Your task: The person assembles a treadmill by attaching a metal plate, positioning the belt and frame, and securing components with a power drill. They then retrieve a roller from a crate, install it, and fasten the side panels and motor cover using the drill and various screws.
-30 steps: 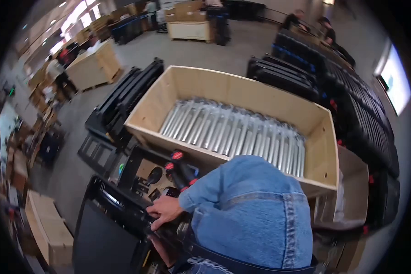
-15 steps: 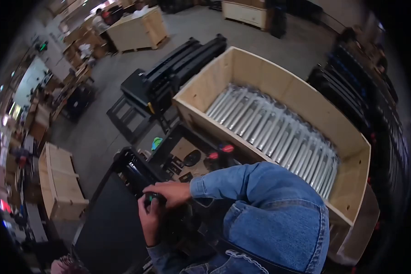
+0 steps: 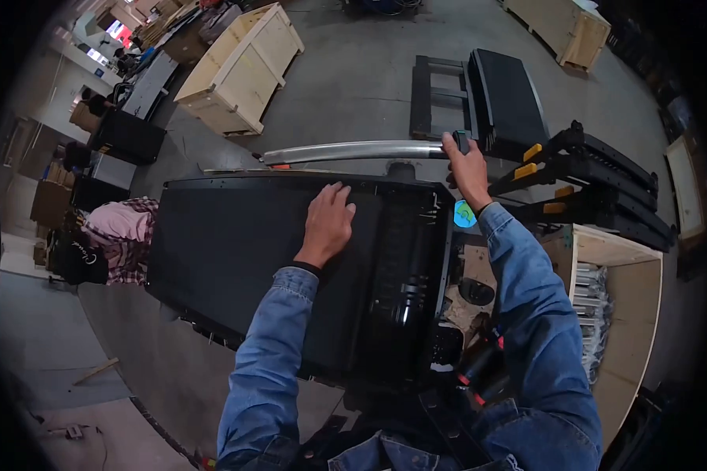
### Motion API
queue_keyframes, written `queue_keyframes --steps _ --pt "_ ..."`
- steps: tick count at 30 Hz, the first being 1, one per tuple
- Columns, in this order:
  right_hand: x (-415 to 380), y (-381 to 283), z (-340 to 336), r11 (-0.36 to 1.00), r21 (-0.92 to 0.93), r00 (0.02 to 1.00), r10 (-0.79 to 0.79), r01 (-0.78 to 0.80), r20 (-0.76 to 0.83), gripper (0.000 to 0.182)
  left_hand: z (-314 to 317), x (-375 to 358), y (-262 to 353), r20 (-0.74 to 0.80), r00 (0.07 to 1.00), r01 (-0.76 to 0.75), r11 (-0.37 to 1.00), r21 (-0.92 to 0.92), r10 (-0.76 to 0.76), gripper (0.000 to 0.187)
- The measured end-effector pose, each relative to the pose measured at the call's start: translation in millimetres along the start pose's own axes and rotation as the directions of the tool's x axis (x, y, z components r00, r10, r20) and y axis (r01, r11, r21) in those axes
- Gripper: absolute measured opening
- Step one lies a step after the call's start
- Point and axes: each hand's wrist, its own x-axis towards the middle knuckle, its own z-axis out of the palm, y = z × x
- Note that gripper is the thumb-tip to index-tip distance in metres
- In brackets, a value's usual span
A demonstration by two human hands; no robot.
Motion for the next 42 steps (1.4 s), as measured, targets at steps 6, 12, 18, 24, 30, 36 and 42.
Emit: queue_keyframes --steps 6,12,18,24,30,36,42 --pt "43.0 3.6 23.4 0.998 -0.023 0.995 0.065 -0.064 0.075 0.066 -13.3 37.1 -10.1 0.295 0.952 -0.115 0.987 0.112 0.078 0.031" --pt "73.5 -6.0 76.4 0.995 -0.091 0.939 0.063 -0.034 0.337 0.075 -15.2 47.4 -15.8 0.272 0.957 -0.127 0.987 0.098 0.096 0.027" --pt "51.5 -58.5 140.2 0.958 -0.194 0.626 0.019 0.211 0.78 0.062 -75.8 3.1 25.4 -0.134 0.983 0.128 0.992 0.02 -0.124 0.026" --pt "31.0 -80.6 168.6 0.714 -0.389 0.43 0.135 0.583 0.893 0.079 -147.5 -214.6 49.4 -0.161 0.511 0.8 0.535 -0.272 -0.845 0.012" --pt "12.2 -70.8 164.4 0.583 -0.373 0.403 0.085 0.722 0.911 0.092 -125.5 -322.9 115.0 0.206 0.418 0.79 0.241 -0.564 -0.885 0.016" --pt "9.4 -49.8 144.3 0.795 -0.33 0.522 0.02 0.509 0.853 0.084 -124.6 -325.3 122.6 0.227 0.331 0.722 0.092 -0.685 -0.916 0.016" --pt "-0.8 -44.9 110.4 0.932 -0.27 0.629 0.062 0.24 0.775 0.073 -124.4 -327.6 105.4 0.359 0.373 0.755 0.055 -0.654 -0.856 0.016"
